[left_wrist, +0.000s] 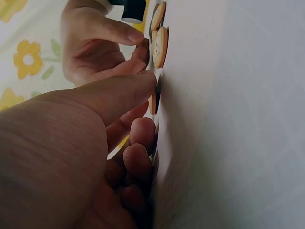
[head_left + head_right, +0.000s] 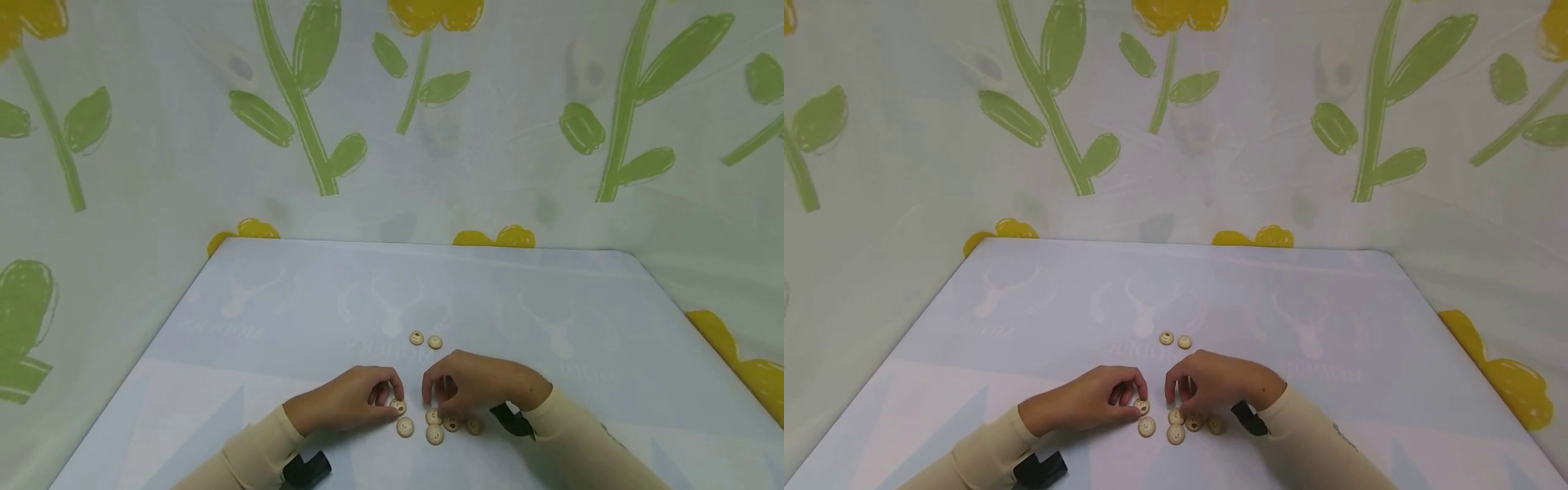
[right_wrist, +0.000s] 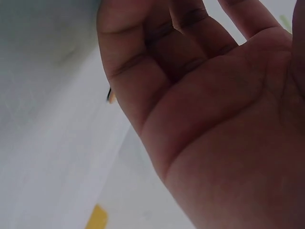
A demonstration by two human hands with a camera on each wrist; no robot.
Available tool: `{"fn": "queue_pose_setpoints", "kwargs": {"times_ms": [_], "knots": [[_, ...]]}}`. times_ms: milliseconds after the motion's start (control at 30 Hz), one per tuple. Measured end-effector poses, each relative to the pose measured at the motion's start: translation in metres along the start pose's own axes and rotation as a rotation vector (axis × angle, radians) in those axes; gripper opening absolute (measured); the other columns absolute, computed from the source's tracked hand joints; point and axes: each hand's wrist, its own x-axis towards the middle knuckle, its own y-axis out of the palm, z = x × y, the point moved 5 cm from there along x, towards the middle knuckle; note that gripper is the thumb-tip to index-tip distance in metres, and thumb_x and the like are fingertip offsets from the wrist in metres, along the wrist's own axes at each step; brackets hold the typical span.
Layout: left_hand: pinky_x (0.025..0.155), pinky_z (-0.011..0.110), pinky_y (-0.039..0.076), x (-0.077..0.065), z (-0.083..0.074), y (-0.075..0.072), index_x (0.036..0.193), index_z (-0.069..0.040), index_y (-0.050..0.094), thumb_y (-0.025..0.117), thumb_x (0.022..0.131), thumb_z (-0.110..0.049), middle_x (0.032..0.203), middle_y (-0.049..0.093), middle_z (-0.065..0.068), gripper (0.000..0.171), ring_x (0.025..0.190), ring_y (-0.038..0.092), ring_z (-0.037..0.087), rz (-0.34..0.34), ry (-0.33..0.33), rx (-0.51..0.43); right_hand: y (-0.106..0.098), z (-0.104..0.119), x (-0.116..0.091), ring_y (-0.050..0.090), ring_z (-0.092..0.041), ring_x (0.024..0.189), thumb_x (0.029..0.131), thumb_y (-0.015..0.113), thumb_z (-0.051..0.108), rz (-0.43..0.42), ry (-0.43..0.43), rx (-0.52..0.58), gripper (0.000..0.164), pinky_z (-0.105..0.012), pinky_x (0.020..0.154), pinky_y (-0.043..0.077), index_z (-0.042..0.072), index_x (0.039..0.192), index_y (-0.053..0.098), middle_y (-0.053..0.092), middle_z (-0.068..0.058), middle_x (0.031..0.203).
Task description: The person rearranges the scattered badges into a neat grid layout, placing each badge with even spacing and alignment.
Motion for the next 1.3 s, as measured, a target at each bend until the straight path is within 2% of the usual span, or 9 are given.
{"fn": "queue_pose_setpoints", "kwargs": {"times_ms": [167, 367, 767, 1300], "knots": [[0.058, 0.016, 0.04, 0.0, -0.001, -0.001, 0.098, -0.022, 0.065, 0.077, 0.089, -0.023, 0.072, 0.052, -0.013, 0.015, 0.062, 0.046, -0.002, -0.004, 0.006, 0.007, 0.003, 0.001, 0.001, 0.052, 0.002, 0.064, 0.085, 0.077, 0.008, 0.01, 0.014, -0.016, 0.017, -0.018, 0.061, 0.048, 0.023, 0.091, 0.07, 0.06, 0.012, 0.073], [0.057, 0.016, 0.039, -0.001, -0.001, -0.001, 0.098, -0.022, 0.065, 0.077, 0.089, -0.022, 0.072, 0.052, -0.013, 0.015, 0.061, 0.046, -0.002, 0.0, -0.001, -0.002, 0.007, 0.003, 0.001, 0.049, 0.003, 0.064, 0.084, 0.076, 0.005, 0.031, -0.008, -0.022, 0.018, -0.017, 0.059, 0.045, 0.021, 0.089, 0.07, 0.057, 0.013, 0.071], [0.056, 0.016, 0.038, -0.002, 0.0, 0.002, 0.098, -0.022, 0.064, 0.076, 0.089, -0.022, 0.072, 0.051, -0.014, 0.016, 0.059, 0.045, -0.003, -0.006, 0.017, -0.01, 0.013, 0.002, 0.002, 0.047, 0.004, 0.063, 0.082, 0.074, 0.002, 0.023, -0.035, -0.046, 0.023, -0.016, 0.058, 0.043, 0.022, 0.091, 0.068, 0.055, 0.011, 0.07], [0.056, 0.016, 0.039, -0.002, -0.002, 0.001, 0.098, -0.022, 0.064, 0.077, 0.088, -0.02, 0.071, 0.052, -0.015, 0.017, 0.059, 0.045, -0.003, -0.012, 0.03, -0.004, 0.014, 0.002, 0.003, 0.046, 0.003, 0.061, 0.081, 0.077, 0.006, -0.005, -0.011, -0.086, 0.022, -0.017, 0.056, 0.04, 0.023, 0.088, 0.065, 0.054, 0.01, 0.069]]}}
